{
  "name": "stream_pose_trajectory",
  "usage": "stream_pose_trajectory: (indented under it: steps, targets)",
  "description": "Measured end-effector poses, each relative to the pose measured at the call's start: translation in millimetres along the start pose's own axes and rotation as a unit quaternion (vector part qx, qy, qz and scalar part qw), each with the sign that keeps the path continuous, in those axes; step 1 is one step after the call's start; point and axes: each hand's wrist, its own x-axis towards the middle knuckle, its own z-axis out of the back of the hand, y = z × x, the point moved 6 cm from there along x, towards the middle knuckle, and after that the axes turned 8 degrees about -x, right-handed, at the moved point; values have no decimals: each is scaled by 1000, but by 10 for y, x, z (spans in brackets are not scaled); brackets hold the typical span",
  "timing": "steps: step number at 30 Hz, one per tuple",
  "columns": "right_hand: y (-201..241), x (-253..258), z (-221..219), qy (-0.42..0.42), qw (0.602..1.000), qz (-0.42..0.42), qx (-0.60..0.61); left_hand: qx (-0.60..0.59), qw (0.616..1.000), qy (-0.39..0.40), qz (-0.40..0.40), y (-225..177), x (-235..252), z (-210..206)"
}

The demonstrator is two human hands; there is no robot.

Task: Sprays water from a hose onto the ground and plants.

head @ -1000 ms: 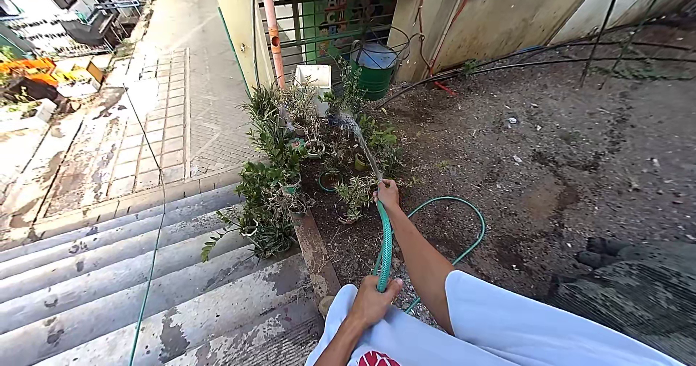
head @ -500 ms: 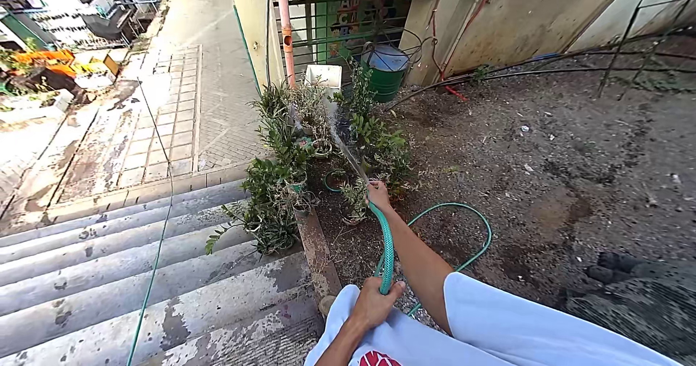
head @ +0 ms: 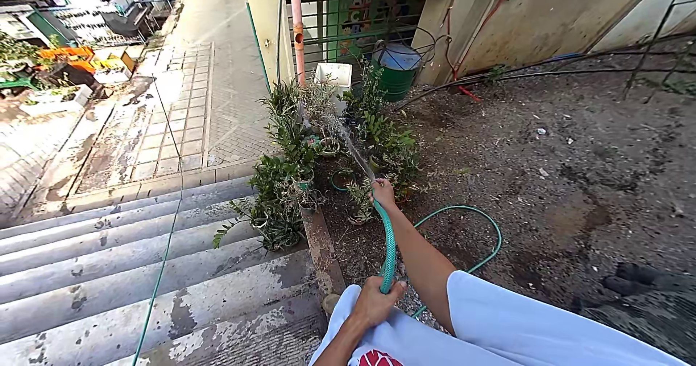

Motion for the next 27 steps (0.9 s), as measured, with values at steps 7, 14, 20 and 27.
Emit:
stream_pose_trajectory:
  steps: [7, 14, 20, 27]
  targets:
    - [37, -19, -12, 7, 1000, -7, -10, 2, 1000, 2, 11, 12, 33, -2]
    - [31, 85, -9, -7, 1000, 3, 4, -5, 1000, 0, 10, 5, 64, 8]
    - [55, 131, 6, -12, 1000, -1, 6, -6, 1000, 0, 14, -4, 100, 19]
    - [38, 181, -43, -5, 1000, -4, 1, -11, 1000, -6, -1, 23, 145, 37]
